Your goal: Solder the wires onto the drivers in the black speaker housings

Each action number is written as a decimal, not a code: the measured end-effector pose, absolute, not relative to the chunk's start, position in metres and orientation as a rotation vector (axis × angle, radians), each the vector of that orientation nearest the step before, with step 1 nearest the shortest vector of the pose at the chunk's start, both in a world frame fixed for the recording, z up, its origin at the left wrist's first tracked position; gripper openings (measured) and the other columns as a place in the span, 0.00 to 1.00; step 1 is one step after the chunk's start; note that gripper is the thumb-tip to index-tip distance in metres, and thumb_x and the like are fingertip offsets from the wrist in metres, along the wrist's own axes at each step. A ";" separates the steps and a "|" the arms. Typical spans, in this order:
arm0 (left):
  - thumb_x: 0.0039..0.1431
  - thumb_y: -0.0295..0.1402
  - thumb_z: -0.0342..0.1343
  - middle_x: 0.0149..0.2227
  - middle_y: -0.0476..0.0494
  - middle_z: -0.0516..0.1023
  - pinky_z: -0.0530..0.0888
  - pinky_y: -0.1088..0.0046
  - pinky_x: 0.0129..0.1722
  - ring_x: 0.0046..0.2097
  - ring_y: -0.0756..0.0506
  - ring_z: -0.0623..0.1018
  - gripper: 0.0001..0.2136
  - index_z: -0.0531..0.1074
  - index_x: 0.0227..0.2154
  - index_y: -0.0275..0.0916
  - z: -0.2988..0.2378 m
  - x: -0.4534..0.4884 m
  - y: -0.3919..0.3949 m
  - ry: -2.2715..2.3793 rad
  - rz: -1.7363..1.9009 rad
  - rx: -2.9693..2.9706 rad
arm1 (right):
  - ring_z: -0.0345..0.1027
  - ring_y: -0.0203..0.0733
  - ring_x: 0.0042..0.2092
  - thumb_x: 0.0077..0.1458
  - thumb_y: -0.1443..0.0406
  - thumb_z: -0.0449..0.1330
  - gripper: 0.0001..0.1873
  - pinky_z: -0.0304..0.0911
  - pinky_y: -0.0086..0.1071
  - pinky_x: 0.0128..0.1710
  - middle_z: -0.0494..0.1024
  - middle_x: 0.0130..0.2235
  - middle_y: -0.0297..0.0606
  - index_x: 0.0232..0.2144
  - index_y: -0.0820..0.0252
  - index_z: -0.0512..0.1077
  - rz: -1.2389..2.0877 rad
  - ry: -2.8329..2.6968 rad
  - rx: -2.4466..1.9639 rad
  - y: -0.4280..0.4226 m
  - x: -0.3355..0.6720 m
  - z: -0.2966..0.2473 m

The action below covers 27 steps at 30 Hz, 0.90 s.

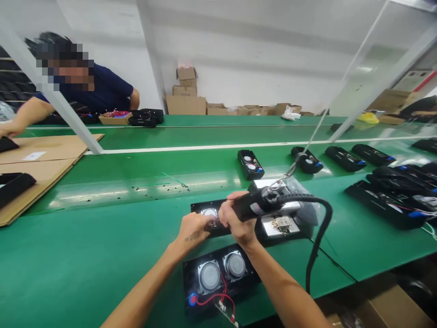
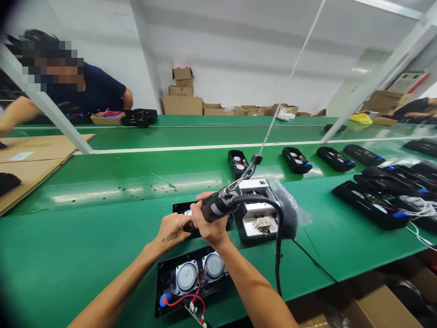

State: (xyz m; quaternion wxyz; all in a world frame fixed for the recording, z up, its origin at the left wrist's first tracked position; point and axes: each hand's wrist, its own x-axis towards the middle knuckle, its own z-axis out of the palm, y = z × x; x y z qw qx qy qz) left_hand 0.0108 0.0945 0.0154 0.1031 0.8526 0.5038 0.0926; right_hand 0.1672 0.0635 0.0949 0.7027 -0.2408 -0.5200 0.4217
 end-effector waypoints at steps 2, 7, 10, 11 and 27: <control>0.54 0.28 0.61 0.35 0.48 0.85 0.70 0.69 0.40 0.39 0.43 0.82 0.12 0.82 0.41 0.49 0.014 0.011 0.096 1.479 0.295 2.516 | 0.58 0.30 0.17 0.63 0.61 0.66 0.14 0.58 0.28 0.20 0.65 0.21 0.19 0.44 0.52 0.64 0.938 -1.171 -0.548 0.069 0.160 0.086; 0.55 0.30 0.61 0.35 0.47 0.85 0.70 0.69 0.39 0.40 0.42 0.82 0.09 0.82 0.38 0.47 0.010 0.010 0.097 1.453 0.347 2.508 | 0.58 0.31 0.19 0.62 0.59 0.66 0.13 0.59 0.30 0.21 0.65 0.22 0.20 0.43 0.53 0.66 0.892 -1.238 -0.609 0.075 0.158 0.074; 0.55 0.30 0.61 0.34 0.47 0.85 0.70 0.69 0.40 0.39 0.42 0.82 0.09 0.82 0.38 0.48 0.007 0.009 0.098 1.438 0.376 2.503 | 0.59 0.32 0.19 0.62 0.59 0.66 0.12 0.59 0.30 0.22 0.65 0.21 0.20 0.42 0.53 0.66 0.881 -1.267 -0.643 0.077 0.159 0.072; 0.55 0.30 0.61 0.34 0.47 0.85 0.70 0.69 0.39 0.39 0.42 0.82 0.09 0.82 0.38 0.48 0.006 0.009 0.098 1.435 0.383 2.502 | 0.59 0.32 0.19 0.62 0.59 0.66 0.12 0.59 0.30 0.22 0.65 0.21 0.20 0.42 0.53 0.66 0.878 -1.273 -0.652 0.078 0.159 0.072; 0.55 0.29 0.62 0.34 0.47 0.85 0.68 0.69 0.38 0.39 0.43 0.81 0.09 0.82 0.37 0.47 0.007 0.009 0.097 1.431 0.396 2.500 | 0.58 0.32 0.19 0.62 0.57 0.66 0.14 0.58 0.30 0.21 0.63 0.22 0.20 0.43 0.52 0.66 0.887 -1.249 -0.663 0.077 0.157 0.071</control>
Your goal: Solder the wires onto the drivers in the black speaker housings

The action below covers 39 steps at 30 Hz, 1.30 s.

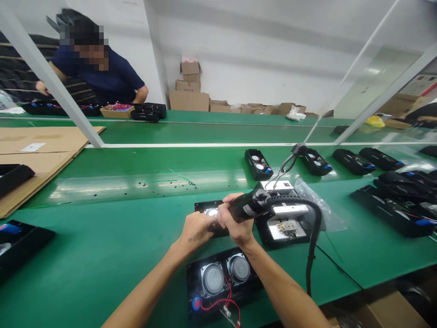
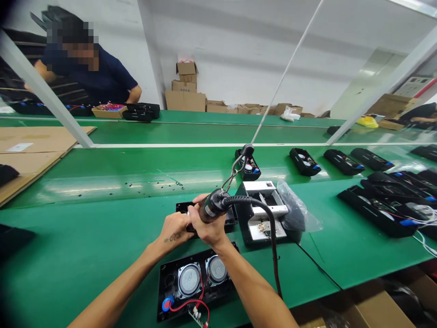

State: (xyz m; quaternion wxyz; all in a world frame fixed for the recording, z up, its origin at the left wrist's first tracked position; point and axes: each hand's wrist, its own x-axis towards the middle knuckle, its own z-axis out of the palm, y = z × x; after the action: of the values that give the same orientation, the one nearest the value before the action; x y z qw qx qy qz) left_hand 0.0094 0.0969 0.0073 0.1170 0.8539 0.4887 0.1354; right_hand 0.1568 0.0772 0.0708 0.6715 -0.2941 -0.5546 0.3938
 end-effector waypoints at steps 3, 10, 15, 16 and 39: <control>0.54 0.28 0.62 0.34 0.47 0.85 0.69 0.68 0.39 0.39 0.42 0.81 0.09 0.82 0.37 0.47 0.004 0.009 0.098 1.423 0.394 2.500 | 0.57 0.31 0.18 0.62 0.59 0.65 0.12 0.58 0.30 0.21 0.63 0.21 0.20 0.42 0.53 0.66 0.885 -1.279 -0.635 0.079 0.156 0.072; 0.55 0.31 0.62 0.34 0.45 0.85 0.69 0.68 0.39 0.39 0.41 0.82 0.05 0.81 0.34 0.45 0.001 0.008 0.099 1.460 0.383 2.481 | 0.61 0.32 0.20 0.59 0.62 0.66 0.10 0.61 0.30 0.21 0.67 0.22 0.23 0.38 0.53 0.67 0.872 -1.320 -0.727 0.077 0.153 0.069; 0.59 0.37 0.60 0.31 0.41 0.84 0.67 0.68 0.35 0.36 0.40 0.81 0.08 0.78 0.27 0.42 0.003 0.010 0.100 1.515 0.365 2.437 | 0.66 0.35 0.23 0.54 0.66 0.67 0.09 0.68 0.32 0.25 0.71 0.26 0.28 0.32 0.54 0.69 0.722 -1.390 -0.773 0.075 0.150 0.080; 0.60 0.39 0.60 0.31 0.40 0.84 0.67 0.68 0.35 0.35 0.40 0.81 0.09 0.77 0.27 0.42 0.003 0.010 0.100 1.524 0.365 2.427 | 0.67 0.36 0.24 0.54 0.66 0.67 0.09 0.69 0.33 0.26 0.72 0.26 0.29 0.31 0.54 0.69 0.696 -1.398 -0.776 0.075 0.149 0.083; 0.64 0.35 0.59 0.52 0.36 0.84 0.77 0.64 0.44 0.50 0.38 0.84 0.21 0.74 0.59 0.41 0.076 0.040 0.240 1.852 0.768 2.006 | 0.76 0.49 0.30 0.52 0.49 0.72 0.24 0.75 0.43 0.33 0.79 0.30 0.37 0.44 0.57 0.74 0.327 -1.032 -1.521 -0.017 0.358 0.062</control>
State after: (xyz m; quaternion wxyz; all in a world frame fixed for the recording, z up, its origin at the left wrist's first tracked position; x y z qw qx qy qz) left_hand 0.0401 0.2399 0.0757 0.1521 0.6992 0.6452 0.2677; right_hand 0.3582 -0.0175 0.0616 0.5950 -0.6549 -0.4441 0.1406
